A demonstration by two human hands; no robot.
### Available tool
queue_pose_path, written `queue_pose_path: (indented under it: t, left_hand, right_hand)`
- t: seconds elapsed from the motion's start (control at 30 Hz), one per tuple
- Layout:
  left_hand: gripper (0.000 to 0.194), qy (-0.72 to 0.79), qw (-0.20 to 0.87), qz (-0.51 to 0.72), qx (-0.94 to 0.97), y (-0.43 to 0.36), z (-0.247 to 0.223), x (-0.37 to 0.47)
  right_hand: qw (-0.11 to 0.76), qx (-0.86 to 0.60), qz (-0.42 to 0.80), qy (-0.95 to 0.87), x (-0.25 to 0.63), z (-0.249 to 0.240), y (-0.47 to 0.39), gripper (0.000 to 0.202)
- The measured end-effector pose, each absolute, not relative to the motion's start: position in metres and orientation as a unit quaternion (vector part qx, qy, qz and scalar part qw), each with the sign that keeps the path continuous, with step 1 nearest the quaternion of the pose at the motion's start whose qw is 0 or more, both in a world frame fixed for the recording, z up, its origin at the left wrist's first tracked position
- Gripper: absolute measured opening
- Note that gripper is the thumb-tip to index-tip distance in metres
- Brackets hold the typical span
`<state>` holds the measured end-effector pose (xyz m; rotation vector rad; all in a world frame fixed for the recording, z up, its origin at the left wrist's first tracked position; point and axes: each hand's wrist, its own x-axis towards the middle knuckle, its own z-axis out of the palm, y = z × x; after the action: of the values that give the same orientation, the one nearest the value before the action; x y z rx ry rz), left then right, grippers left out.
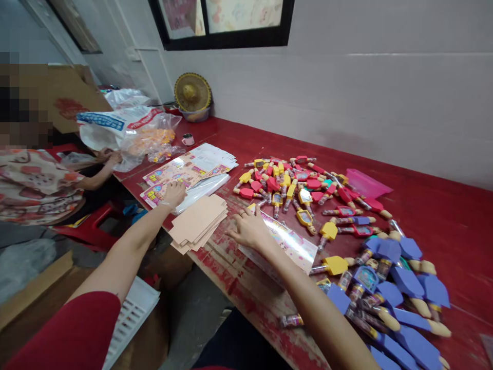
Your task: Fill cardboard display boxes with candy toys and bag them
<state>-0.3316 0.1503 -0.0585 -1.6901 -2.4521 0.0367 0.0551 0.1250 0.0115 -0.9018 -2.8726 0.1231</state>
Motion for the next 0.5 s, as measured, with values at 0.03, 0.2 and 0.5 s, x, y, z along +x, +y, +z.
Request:
queue_pose_path:
  t: [0.03,0.2,0.5]
  left_hand:
    - [0.048,-0.821,0.080,0.019,-0.565,0.151,-0.060,-0.332]
    - [0.031,-0.815,0.051,0.039,-0.576,0.153,-0.055,-0.333]
    - [0.041,-0.791,0.057,-0.024,-0.608,0.174,-0.004,-0.334]
  right_hand:
    - [0.063,-0.298,0.041,-0.952,0.055,0.012,0.125,0.057]
    - [0.063,-0.288,0.038,-0.955,0.056,0.014,0.123,0.058]
    - [0.060,-0.292,0.032,-0.954,0.055,0.016,0.123,0.054]
